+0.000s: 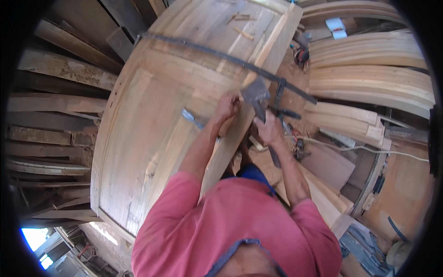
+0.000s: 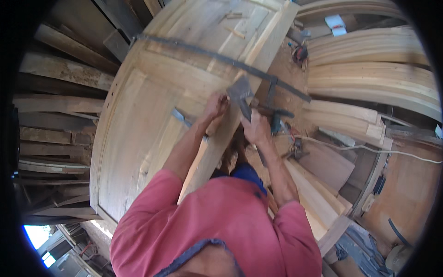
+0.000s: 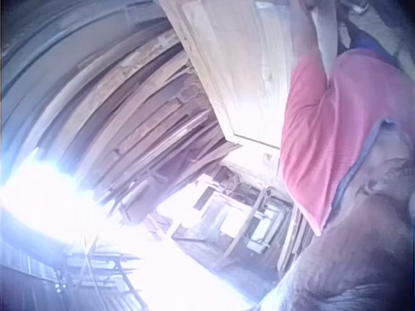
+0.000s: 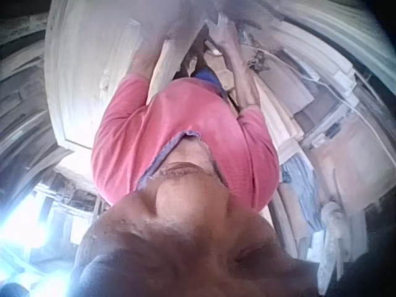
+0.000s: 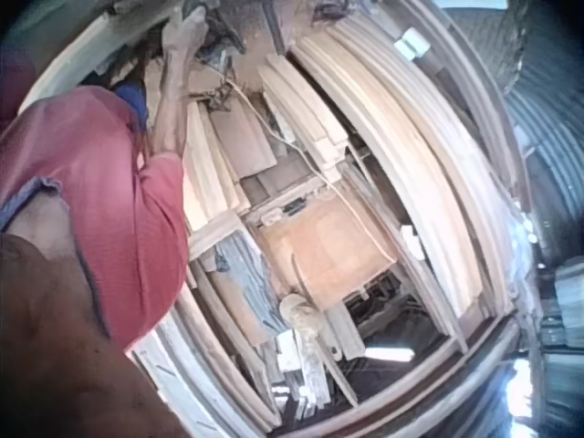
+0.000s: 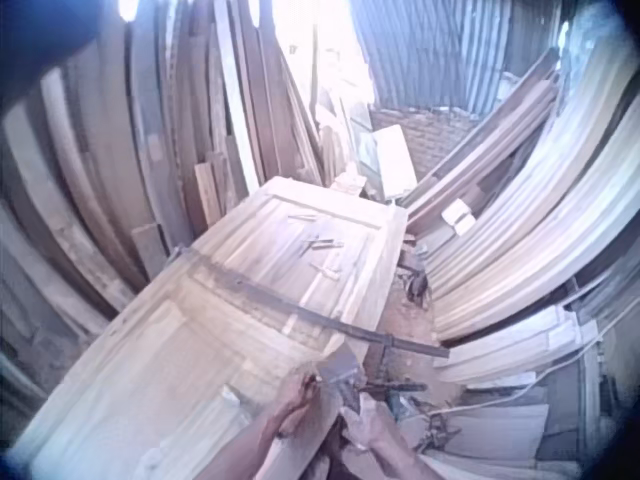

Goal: The person assembles a wooden door by using a chisel to carve out small wooden pegs, then hammering the pegs into holes in the door frame using a large wooden mallet.

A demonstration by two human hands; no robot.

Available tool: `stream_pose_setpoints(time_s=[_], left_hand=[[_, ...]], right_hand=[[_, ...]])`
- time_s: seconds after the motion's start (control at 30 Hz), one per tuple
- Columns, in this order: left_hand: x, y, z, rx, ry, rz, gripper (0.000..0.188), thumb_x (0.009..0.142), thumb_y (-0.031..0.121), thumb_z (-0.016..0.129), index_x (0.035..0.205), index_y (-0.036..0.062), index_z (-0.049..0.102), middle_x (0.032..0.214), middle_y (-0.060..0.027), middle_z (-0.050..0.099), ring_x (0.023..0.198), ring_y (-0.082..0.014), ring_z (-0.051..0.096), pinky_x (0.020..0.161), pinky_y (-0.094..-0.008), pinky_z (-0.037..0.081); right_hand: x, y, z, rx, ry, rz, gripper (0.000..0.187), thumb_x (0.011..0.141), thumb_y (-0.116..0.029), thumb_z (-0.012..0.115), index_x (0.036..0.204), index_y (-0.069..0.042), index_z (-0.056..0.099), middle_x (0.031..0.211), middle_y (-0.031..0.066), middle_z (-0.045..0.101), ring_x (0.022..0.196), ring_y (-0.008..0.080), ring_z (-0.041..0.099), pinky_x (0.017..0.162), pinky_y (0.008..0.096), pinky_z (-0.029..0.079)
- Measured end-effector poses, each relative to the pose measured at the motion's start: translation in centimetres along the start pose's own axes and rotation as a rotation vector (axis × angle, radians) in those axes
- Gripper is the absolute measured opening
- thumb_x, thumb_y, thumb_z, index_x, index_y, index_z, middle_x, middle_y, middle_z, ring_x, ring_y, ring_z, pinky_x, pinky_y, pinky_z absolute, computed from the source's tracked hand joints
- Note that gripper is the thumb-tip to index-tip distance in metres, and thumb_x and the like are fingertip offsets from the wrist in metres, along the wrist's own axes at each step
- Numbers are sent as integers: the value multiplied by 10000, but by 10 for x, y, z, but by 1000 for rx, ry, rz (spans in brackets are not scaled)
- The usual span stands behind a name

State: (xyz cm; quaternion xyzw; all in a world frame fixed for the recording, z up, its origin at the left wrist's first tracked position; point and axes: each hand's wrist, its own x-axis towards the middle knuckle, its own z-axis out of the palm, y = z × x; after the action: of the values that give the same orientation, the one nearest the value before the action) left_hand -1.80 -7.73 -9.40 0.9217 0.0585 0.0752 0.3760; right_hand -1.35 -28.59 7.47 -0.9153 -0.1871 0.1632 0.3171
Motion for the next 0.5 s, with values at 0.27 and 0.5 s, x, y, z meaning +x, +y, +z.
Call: stream_pose_setpoints(time_s=[0.27,0.5], left_hand=[[2,13,-11,-44,-4,76,130,760,125,638,858,40,644,841,-192,645,844,-399,572,787,-485,458],[2,9,-13,18,-88,81,179,777,147,618,917,43,657,857,-189,651,875,-395,581,816,-483,455]], right_hand=[[4,-80,-59,627,546,-660,144,934,-133,571,954,9,560,813,53,605,696,161,615,635,295,509],[3,23,14,-196,-93,104,371,836,-268,658,1008,50,571,877,295,642,890,430,643,764,461,502]])
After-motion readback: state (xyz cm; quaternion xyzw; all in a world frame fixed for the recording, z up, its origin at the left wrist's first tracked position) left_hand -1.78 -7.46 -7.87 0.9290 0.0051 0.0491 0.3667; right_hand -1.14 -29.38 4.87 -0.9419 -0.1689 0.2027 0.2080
